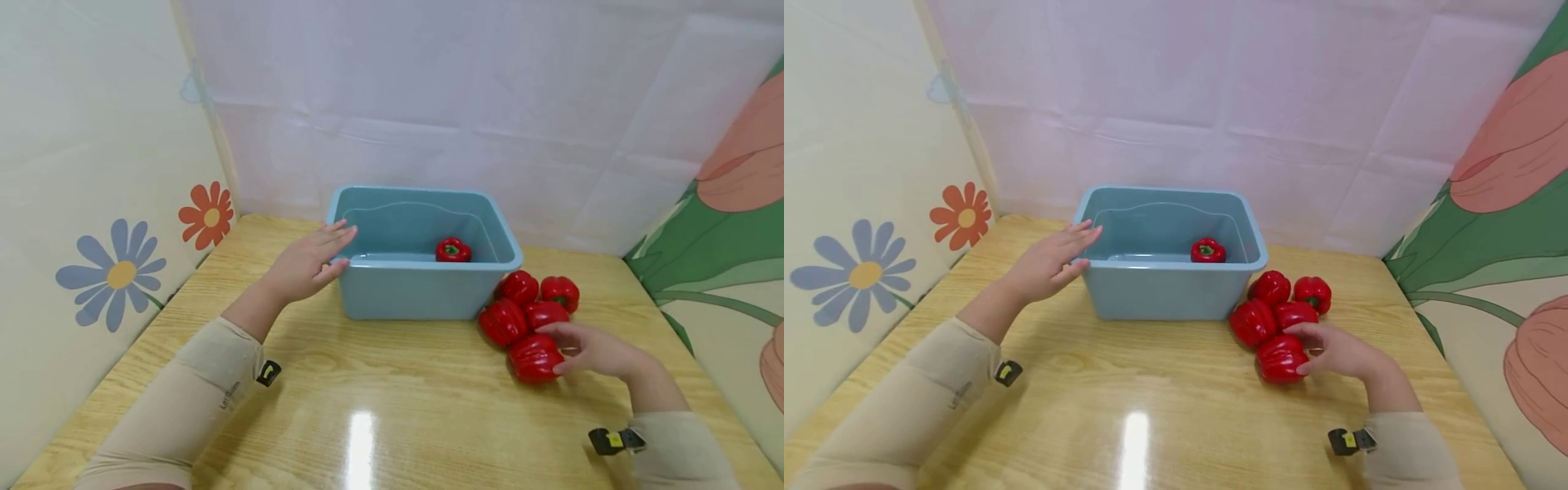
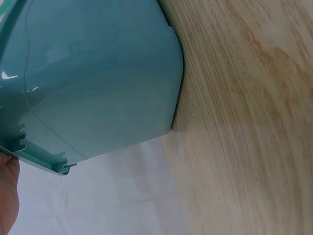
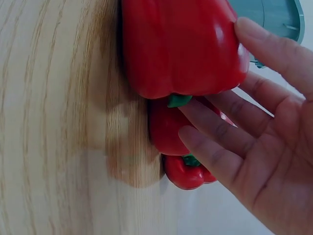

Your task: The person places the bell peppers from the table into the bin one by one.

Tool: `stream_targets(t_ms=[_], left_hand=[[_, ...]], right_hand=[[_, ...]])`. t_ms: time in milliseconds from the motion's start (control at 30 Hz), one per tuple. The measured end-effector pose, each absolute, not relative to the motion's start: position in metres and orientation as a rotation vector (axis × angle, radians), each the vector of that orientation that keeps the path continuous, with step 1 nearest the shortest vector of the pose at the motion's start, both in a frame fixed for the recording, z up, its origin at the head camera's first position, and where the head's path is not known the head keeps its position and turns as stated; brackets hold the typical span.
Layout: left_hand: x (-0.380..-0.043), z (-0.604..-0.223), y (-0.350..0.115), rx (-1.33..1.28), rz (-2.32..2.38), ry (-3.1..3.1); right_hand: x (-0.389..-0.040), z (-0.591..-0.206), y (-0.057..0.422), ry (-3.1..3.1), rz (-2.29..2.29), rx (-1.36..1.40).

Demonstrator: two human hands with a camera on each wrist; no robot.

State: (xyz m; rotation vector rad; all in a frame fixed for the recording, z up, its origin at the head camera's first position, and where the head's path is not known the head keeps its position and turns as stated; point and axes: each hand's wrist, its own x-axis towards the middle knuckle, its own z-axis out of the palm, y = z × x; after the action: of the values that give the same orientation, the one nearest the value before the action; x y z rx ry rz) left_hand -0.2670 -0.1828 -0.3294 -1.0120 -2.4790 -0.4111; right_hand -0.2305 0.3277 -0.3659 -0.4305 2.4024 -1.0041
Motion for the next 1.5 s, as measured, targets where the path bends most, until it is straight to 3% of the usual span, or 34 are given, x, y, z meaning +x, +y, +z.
stream_targets(t_ms=[967, 1500], left_hand=[[-0.2677, -0.3286, -0.1828, -1.027, -0.401, -2.497], [-0.2666, -0.3274, -0.1829, -1.023, -0.405, -2.505]], right_hand=[[-0.2310, -0.3694, 0.3196, 2.492, -0.760, -0.403], [-0.2320, -0.3723, 0.3198, 2.362, -0.908, -0.425]])
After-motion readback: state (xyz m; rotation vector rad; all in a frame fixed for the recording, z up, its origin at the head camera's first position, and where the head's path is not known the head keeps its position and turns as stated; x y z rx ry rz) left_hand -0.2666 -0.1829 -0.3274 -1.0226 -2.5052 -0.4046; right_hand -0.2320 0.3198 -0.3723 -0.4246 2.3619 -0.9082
